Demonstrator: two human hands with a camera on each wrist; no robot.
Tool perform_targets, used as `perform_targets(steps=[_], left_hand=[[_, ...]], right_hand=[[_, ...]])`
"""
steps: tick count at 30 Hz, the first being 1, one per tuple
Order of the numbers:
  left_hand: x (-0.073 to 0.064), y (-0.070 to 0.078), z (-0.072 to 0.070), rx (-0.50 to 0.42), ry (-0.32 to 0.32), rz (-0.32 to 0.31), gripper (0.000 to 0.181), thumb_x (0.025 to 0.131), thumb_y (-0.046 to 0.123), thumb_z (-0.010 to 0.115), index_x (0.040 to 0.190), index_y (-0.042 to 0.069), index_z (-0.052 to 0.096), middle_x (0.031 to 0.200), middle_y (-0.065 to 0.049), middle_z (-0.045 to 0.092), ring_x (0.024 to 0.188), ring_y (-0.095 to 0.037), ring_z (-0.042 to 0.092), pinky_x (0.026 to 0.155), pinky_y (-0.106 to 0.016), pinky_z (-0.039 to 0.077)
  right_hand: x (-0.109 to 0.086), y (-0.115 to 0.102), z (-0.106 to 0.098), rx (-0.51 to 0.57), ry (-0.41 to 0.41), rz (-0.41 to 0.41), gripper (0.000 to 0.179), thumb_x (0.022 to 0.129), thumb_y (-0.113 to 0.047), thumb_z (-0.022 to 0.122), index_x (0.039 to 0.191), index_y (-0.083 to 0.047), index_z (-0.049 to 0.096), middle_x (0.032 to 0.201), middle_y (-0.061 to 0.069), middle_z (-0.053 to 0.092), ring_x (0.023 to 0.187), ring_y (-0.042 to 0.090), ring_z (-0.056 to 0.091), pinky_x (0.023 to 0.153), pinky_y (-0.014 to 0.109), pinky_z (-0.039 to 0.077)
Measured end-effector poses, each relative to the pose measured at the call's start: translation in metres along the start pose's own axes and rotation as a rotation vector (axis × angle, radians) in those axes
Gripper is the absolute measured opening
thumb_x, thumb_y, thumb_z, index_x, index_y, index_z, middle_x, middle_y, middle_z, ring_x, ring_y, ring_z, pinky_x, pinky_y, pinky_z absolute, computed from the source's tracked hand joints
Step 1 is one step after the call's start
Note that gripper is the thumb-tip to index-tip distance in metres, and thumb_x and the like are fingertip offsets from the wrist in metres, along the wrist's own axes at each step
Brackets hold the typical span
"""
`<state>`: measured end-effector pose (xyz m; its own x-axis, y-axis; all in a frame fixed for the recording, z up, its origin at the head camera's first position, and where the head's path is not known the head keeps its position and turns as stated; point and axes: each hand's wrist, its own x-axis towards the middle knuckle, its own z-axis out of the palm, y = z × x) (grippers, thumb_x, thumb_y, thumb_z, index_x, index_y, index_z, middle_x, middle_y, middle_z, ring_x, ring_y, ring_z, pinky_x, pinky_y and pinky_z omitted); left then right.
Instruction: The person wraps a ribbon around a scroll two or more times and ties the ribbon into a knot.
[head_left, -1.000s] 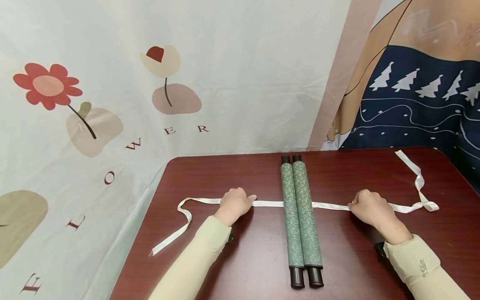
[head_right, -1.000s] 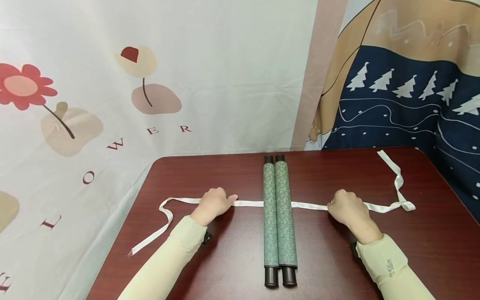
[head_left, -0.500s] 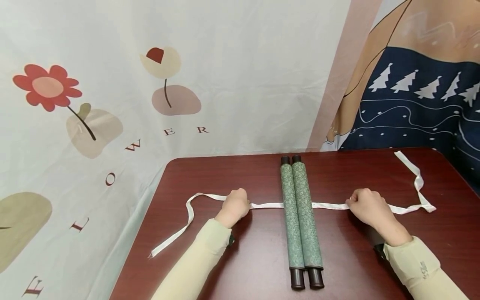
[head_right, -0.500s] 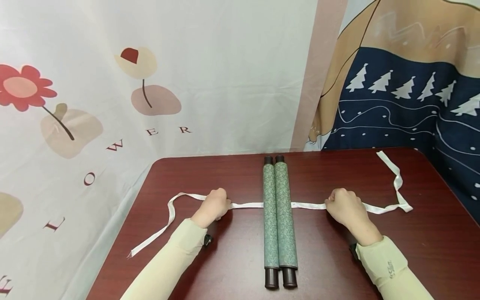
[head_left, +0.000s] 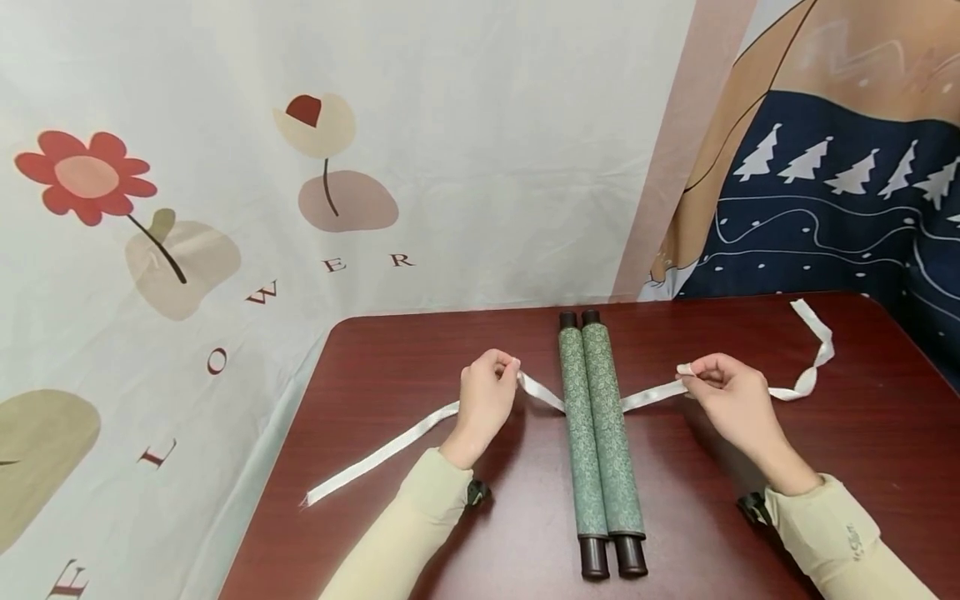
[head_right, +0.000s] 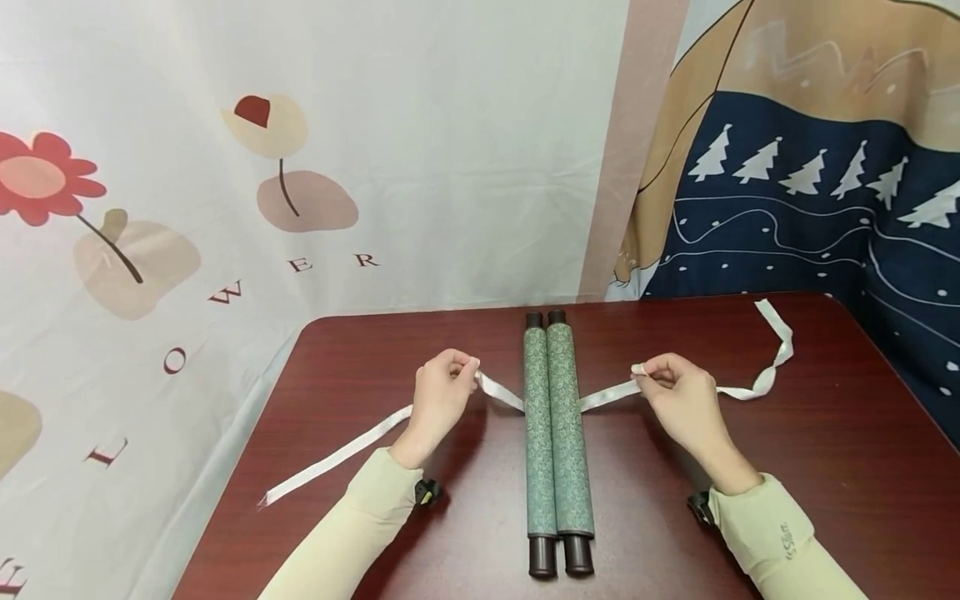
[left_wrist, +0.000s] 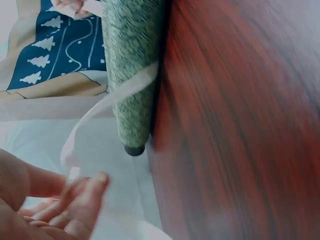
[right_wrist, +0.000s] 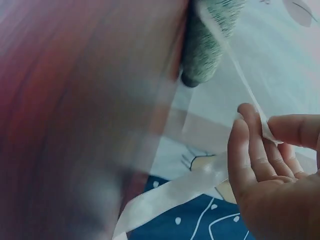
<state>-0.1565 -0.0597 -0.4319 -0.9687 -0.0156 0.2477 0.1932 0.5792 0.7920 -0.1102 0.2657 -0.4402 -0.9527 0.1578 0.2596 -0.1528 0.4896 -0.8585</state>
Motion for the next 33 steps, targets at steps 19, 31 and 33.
perform_targets(steps=[19, 31, 33], left_hand=[[-0.011, 0.034, 0.036, -0.505, -0.151, -0.011, 0.012, 0.098, 0.005, 0.071, 0.102, -0.004, 0.078, 0.088, -0.019, 0.077, 0.083, -0.038, 0.076, 0.067, -0.022, 0.057], [-0.017, 0.046, 0.052, -0.591, -0.256, -0.033, 0.014, 0.1, 0.001, 0.067, 0.104, -0.01, 0.075, 0.094, -0.028, 0.074, 0.071, -0.016, 0.071, 0.072, -0.03, 0.062], [-0.016, 0.048, 0.055, -0.602, -0.279, -0.032, 0.014, 0.1, -0.001, 0.066, 0.105, -0.01, 0.075, 0.095, -0.025, 0.075, 0.072, -0.016, 0.07, 0.073, -0.031, 0.062]], right_hand=[[0.013, -0.043, 0.028, 0.265, -0.226, -0.134, 0.018, 0.092, 0.002, 0.076, 0.11, 0.002, 0.073, 0.095, 0.002, 0.077, 0.082, 0.007, 0.07, 0.071, 0.02, 0.055], [0.016, -0.062, 0.041, 0.313, -0.373, -0.183, 0.019, 0.097, 0.006, 0.067, 0.115, 0.008, 0.075, 0.111, 0.0, 0.075, 0.095, 0.009, 0.071, 0.077, 0.021, 0.057], [0.017, -0.066, 0.04, 0.326, -0.4, -0.181, 0.02, 0.099, 0.003, 0.066, 0.117, 0.006, 0.075, 0.114, 0.003, 0.075, 0.098, 0.009, 0.07, 0.078, 0.021, 0.057]])
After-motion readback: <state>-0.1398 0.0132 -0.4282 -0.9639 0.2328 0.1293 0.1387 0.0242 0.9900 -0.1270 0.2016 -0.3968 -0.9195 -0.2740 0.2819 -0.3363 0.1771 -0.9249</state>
